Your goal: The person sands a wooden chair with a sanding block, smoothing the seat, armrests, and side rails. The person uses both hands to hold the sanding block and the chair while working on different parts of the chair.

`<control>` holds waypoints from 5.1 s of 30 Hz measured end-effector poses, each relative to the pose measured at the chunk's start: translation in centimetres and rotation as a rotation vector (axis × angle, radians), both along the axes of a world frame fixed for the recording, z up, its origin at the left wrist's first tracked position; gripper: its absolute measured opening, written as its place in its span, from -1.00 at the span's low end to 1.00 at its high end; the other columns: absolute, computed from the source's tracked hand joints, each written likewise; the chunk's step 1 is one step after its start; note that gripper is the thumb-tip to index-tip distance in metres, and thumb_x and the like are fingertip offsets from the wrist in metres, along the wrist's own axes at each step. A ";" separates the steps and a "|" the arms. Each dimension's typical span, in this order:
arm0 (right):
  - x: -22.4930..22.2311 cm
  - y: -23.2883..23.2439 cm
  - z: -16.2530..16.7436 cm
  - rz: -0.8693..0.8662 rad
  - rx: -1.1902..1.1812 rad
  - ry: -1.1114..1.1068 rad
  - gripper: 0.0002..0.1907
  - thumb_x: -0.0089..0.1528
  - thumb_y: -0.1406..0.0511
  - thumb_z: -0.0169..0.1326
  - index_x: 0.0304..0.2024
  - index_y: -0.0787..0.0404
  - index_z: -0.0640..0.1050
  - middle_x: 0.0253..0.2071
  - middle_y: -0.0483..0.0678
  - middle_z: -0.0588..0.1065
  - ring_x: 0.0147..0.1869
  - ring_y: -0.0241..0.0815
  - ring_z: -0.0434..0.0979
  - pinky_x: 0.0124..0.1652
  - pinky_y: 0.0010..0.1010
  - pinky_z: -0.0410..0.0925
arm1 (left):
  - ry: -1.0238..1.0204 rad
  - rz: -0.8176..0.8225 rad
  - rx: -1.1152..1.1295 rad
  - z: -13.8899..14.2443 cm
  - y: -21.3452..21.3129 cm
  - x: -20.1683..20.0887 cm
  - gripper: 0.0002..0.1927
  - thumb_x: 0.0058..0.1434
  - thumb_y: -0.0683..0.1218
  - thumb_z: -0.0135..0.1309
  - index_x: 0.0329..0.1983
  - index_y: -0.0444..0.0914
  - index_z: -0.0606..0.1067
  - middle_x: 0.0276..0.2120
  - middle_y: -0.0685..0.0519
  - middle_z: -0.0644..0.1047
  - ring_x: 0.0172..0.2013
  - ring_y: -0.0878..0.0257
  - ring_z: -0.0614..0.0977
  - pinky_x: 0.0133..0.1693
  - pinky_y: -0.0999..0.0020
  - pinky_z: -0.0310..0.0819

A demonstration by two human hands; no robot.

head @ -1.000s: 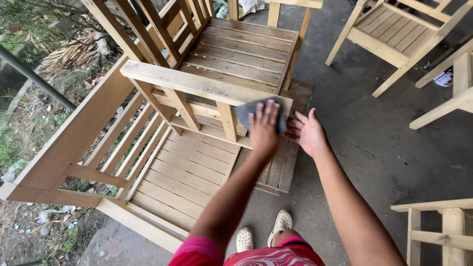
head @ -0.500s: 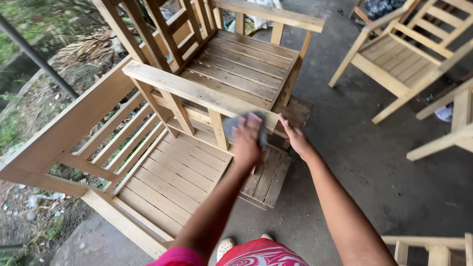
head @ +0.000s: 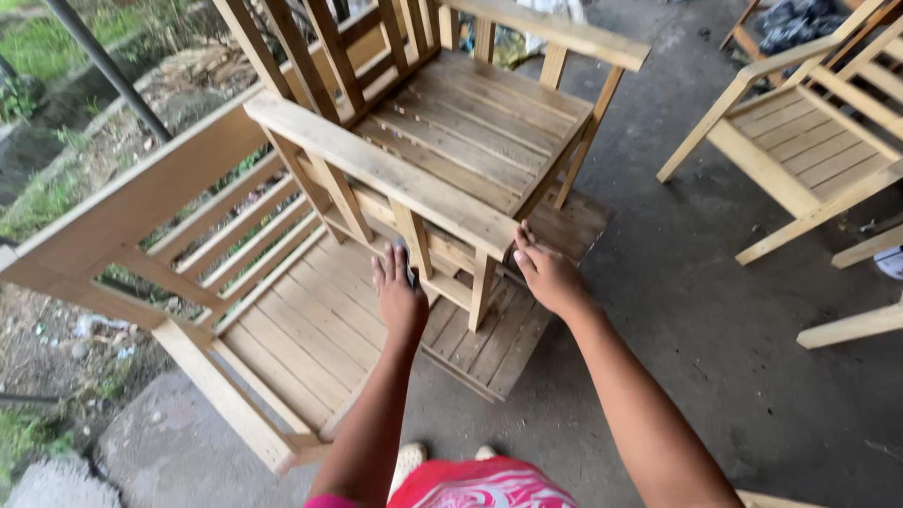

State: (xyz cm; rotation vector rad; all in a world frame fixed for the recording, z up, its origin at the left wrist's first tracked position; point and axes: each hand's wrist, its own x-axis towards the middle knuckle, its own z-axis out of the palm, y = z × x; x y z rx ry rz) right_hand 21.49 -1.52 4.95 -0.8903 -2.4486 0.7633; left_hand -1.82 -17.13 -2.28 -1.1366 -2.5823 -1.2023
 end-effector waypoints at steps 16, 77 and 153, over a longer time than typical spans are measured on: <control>0.5 -1.7 1.7 0.031 0.434 -0.468 0.00 0.11 0.33 0.16 0.51 0.08 -0.03 0.60 -0.15 -0.18 0.62 0.14 -0.12 0.33 0.13 0.10 | 0.036 -0.411 -0.006 2.0 5.8 7.6 -0.30 0.31 -0.11 0.07 0.52 0.02 0.21 0.54 0.02 0.08 0.47 -0.05 0.09 0.46 -0.22 -0.18; -11.5 -4.1 3.0 -0.582 0.220 -0.087 -0.76 0.32 0.24 0.05 -0.11 0.20 0.65 -0.08 0.06 0.62 -0.04 0.15 0.61 -0.07 -0.13 0.45 | 0.191 -0.367 -0.246 5.8 7.1 -15.4 -0.34 0.23 -0.02 -0.07 0.44 -0.13 0.19 0.40 -0.41 0.21 0.36 -0.39 0.20 0.36 -0.05 -0.01; -19.6 -1.6 -1.3 -0.406 0.442 -0.294 -0.61 0.37 0.14 -0.13 0.23 0.01 0.42 0.11 0.01 0.49 0.19 0.02 0.44 0.07 -0.03 0.19 | 0.335 -0.571 -0.423 6.6 8.3 -14.5 -0.41 0.27 -0.02 -0.12 0.41 0.07 0.29 0.36 0.08 0.35 0.42 0.10 0.27 0.37 -0.48 -0.36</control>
